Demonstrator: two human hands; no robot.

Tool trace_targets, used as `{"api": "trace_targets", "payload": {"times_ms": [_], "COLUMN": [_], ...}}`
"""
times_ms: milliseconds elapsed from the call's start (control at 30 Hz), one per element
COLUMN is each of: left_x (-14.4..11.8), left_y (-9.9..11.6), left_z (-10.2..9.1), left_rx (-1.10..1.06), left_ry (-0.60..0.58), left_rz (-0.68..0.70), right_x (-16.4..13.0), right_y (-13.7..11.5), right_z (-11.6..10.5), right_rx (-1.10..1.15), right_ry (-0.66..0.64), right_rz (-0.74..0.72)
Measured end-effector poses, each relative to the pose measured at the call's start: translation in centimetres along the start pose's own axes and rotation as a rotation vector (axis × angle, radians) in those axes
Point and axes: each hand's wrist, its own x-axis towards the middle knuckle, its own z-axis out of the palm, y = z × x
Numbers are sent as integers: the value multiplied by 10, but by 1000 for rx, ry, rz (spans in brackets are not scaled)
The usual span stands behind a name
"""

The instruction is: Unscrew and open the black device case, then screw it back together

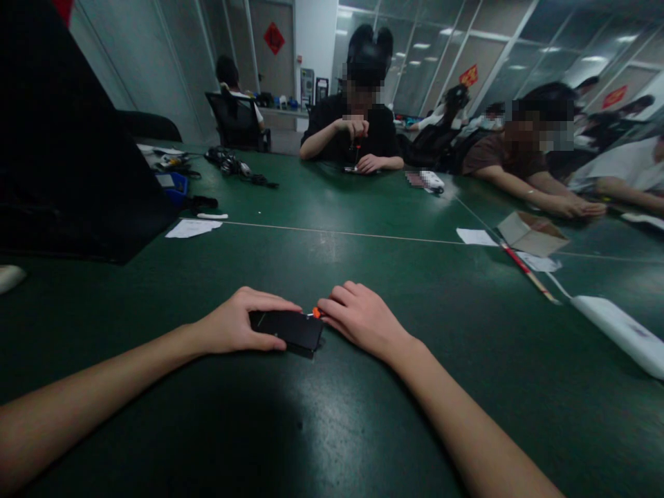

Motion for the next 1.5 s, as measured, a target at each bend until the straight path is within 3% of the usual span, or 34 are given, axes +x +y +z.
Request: {"api": "trace_targets", "payload": {"times_ms": [200,400,633,800,1200,1333,1500], "left_x": [1,2,3,5,12,13,14], "left_y": [1,2,1,-4,-13,-15,-17], "left_z": [0,0,2,2,-1,-4,-5], "left_rx": [-41,-72,-173,-473,-1000,-1148,-1300], "left_ry": [-16,-17,69,217,474,582,593], "left_rz": [35,63,-55,-241,-357,-403,-398], "right_x": [-2,-9,-25,-27,-26,-25,-15], "right_y": [-5,5,30,33,32,31,7], "right_z": [6,7,1,0,-1,-3,-2], "right_rx": [145,150,146,157,168,156,259], "right_ry": [-35,-62,-44,-64,-50,26,183], "right_rz": [19,47,191,278,316,301,168]}}
